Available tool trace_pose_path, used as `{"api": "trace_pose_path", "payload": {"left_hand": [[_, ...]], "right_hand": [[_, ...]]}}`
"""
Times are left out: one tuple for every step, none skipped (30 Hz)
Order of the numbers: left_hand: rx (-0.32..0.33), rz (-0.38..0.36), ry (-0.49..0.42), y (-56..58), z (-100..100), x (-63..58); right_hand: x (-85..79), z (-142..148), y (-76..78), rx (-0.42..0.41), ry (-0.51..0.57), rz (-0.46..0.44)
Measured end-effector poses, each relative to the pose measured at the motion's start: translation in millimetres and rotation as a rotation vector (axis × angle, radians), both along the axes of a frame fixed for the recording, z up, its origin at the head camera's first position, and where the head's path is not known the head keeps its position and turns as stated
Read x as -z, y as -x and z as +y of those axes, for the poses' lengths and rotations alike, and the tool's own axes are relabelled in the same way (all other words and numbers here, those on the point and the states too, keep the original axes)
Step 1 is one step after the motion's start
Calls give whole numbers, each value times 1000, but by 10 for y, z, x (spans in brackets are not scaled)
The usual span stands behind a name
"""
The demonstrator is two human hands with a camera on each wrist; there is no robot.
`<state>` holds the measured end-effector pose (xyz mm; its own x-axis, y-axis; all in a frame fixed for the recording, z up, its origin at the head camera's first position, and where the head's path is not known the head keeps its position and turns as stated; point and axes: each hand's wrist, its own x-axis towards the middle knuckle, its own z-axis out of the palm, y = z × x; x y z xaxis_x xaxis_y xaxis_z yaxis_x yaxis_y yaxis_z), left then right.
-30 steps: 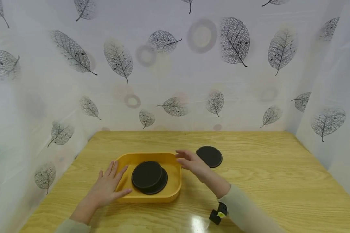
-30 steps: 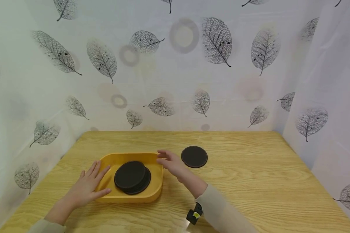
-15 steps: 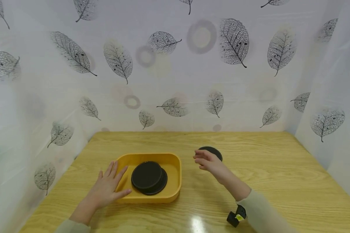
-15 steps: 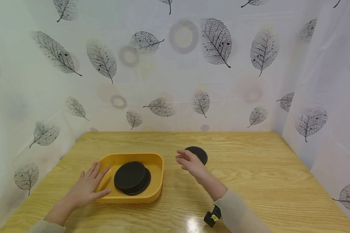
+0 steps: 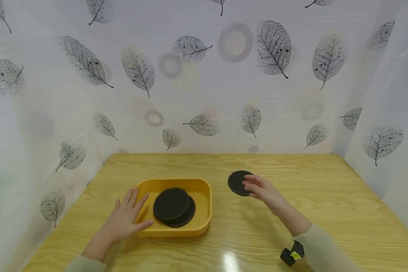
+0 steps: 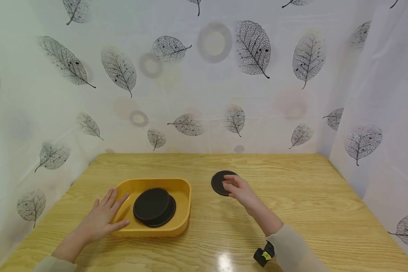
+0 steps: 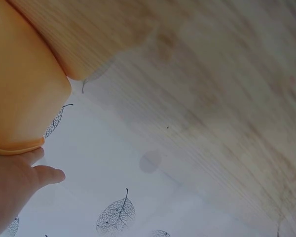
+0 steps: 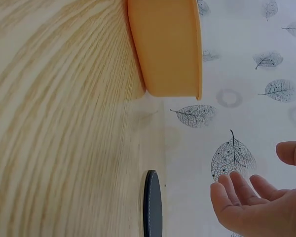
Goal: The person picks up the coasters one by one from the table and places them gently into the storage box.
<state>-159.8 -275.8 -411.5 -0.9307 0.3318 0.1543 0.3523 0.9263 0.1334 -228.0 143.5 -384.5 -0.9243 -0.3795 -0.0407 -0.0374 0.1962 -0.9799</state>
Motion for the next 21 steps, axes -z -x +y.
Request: {"api": "trace_pose_path", "payload": {"left_hand": [[0, 1, 1, 1, 0, -1], [1, 2, 1, 2, 0, -2], [2, 3, 1, 3, 0, -2], [2, 4, 1, 5, 0, -2], [2, 3, 0, 5, 0, -2], [2, 3, -1, 6, 0, 0], [2, 4, -2, 8, 0, -1], [1, 4, -2, 9, 1, -2], [1, 2, -2, 10, 2, -2], [1, 2, -1, 11, 3, -3], [1, 1, -1, 11, 3, -3], [1, 3, 1, 11, 4, -3], [1, 3, 2, 10, 5, -5], [0, 3, 4, 9, 6, -7], [0, 3, 5, 8, 7, -9], [0, 3, 6, 7, 8, -12], [-1, 3, 6, 5, 9, -15], [-2, 3, 7, 4, 11, -19], [-3, 1, 6, 3, 13, -23], [-3, -1, 5, 1, 14, -26], [-3, -3, 4, 0, 16, -29]], "right_hand": [[2, 15, 10, -1, -5, 2], [2, 28, 19, 1, -7, 3], [1, 40, 33, 5, -8, 3], [-2, 50, 48, 12, -9, 2], [-3, 61, 68, 17, -15, 3], [-6, 72, 89, 24, -17, 2], [-11, 83, 112, 31, -17, 2], [-15, 92, 136, 42, -16, 3], [-20, 102, 161, 53, -17, 3], [-25, 112, 186, 62, -21, 7], [-28, 122, 212, 73, -19, 7], [-31, 130, 238, 85, -16, 5], [-34, 137, 262, 96, -13, 4], [-33, 144, 289, 110, -12, 0], [-32, 151, 316, 121, -8, -3], [-30, 155, 345, 132, -6, 0], [-25, 160, 374, 144, 2, -3], [-21, 164, 401, 154, 5, -6], [-16, 168, 426, 162, 9, -8], [-8, 173, 453, 170, 11, -11], [0, 178, 477, 174, 14, -14]]}}
